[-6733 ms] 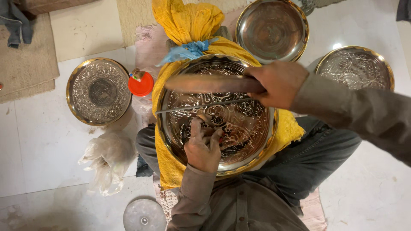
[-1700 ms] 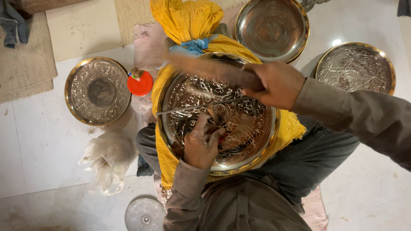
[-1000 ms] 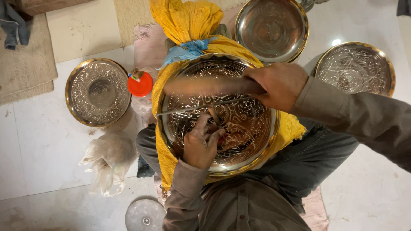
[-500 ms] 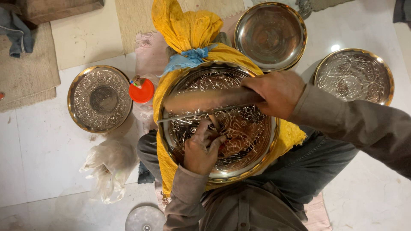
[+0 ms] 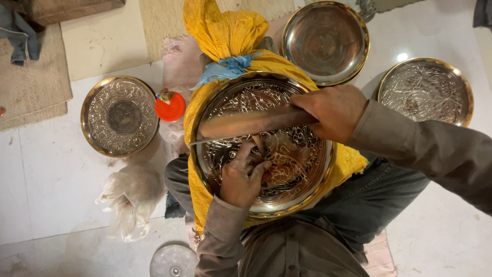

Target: The person sits cross-legged on the floor with an embossed brass tray resting on a cloth pad on their lap. They hold a chisel against the tray's engraved surface with one hand and strike it with a wooden mallet held in the other hand, working the design across the tray.

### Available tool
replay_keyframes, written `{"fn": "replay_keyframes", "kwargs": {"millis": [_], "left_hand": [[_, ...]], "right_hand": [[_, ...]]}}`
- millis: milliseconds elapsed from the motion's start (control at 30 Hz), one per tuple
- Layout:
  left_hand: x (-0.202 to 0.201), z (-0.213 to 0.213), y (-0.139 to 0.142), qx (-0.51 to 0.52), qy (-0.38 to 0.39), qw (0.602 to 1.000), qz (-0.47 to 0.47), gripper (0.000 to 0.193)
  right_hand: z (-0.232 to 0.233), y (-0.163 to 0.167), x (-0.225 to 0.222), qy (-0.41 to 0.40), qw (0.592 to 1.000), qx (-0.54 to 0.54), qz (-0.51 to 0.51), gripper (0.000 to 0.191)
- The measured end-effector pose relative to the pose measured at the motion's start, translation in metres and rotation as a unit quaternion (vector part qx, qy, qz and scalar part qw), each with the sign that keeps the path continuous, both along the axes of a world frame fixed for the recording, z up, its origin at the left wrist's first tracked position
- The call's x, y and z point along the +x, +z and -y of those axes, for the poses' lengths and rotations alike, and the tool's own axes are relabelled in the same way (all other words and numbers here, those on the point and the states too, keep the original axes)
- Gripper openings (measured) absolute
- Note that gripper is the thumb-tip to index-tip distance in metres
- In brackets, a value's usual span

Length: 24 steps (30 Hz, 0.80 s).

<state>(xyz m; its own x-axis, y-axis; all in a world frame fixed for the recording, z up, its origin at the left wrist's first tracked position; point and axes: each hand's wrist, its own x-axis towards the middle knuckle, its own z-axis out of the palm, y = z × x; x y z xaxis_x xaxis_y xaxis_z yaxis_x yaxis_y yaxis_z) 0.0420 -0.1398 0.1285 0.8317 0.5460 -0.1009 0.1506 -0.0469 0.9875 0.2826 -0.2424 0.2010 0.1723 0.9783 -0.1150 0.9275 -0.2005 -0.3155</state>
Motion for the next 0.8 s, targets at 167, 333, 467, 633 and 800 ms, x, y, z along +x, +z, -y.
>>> {"fn": "replay_keyframes", "kwargs": {"millis": [167, 333, 467, 633, 800], "left_hand": [[0.0012, 0.0006, 0.0002, 0.014, 0.007, 0.999, -0.041, 0.042], [0.0016, -0.0005, 0.0023, 0.02, -0.004, 1.0, -0.022, 0.044], [0.0002, -0.0019, 0.0034, 0.004, -0.016, 1.0, -0.017, 0.04], [-0.001, 0.0002, 0.0041, -0.013, -0.008, 1.0, -0.007, 0.045], [-0.0005, 0.001, 0.006, -0.027, -0.001, 0.999, -0.034, 0.041]], "right_hand": [[-0.0002, 0.0012, -0.0061, -0.048, 0.997, -0.042, -0.044, 0.053], [0.0001, 0.0001, -0.0024, -0.092, 0.99, -0.058, -0.09, 0.052], [0.0009, -0.0003, -0.0003, -0.035, 0.997, -0.069, 0.023, 0.053], [-0.0009, 0.001, -0.0004, -0.074, 0.988, 0.004, -0.132, 0.035], [-0.0057, 0.0012, 0.0006, -0.077, 0.992, -0.067, -0.073, 0.036]]}}
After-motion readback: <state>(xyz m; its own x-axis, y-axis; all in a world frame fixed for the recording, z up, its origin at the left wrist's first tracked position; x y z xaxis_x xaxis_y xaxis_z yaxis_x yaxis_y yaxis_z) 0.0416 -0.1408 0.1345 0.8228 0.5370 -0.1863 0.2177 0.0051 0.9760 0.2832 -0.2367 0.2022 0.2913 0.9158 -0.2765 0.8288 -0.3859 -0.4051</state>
